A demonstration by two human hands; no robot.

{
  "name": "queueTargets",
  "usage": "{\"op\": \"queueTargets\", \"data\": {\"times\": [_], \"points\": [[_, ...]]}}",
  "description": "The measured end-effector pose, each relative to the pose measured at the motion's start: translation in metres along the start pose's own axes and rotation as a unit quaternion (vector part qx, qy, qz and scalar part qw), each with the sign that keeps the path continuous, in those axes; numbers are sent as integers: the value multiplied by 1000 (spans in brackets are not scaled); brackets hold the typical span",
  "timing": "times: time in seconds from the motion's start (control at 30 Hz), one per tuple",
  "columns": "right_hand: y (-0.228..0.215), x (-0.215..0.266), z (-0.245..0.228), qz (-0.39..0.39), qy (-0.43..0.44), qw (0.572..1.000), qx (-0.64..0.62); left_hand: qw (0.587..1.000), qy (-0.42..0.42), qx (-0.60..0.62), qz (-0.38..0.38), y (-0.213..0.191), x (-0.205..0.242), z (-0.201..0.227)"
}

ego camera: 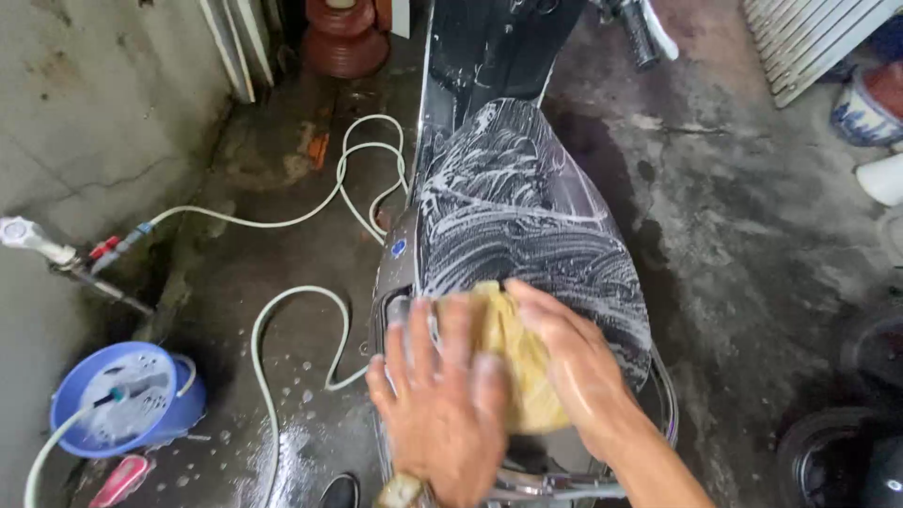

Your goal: Scrubbing the seat and rear light of a motorcycle with a soapy sponge

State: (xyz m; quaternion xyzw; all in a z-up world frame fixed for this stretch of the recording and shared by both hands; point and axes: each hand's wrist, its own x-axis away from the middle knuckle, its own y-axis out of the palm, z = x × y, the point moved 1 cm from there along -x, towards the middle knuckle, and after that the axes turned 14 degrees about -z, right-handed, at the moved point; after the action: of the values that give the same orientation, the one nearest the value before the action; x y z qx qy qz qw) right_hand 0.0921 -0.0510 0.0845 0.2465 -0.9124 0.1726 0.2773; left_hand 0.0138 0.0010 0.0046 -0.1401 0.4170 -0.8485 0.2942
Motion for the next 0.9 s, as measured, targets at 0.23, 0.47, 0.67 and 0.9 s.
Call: {"op": "queueTargets", "data": {"times": [0.23,0.47,0.67,0.9], "points": [[-40,-68,74,229,-165,878,387,962,66,-63,-256,2,-86,-3],[-16,-59,77,396,-175,776,459,971,60,10,-231,-7,-68,-28],[-18,-61,76,400,-237,744,480,962,30,63,-264,-6,-159,-18],[-12,-50,77,407,-263,730,483,957,-7,46,-288,10,-159,-35]]}}
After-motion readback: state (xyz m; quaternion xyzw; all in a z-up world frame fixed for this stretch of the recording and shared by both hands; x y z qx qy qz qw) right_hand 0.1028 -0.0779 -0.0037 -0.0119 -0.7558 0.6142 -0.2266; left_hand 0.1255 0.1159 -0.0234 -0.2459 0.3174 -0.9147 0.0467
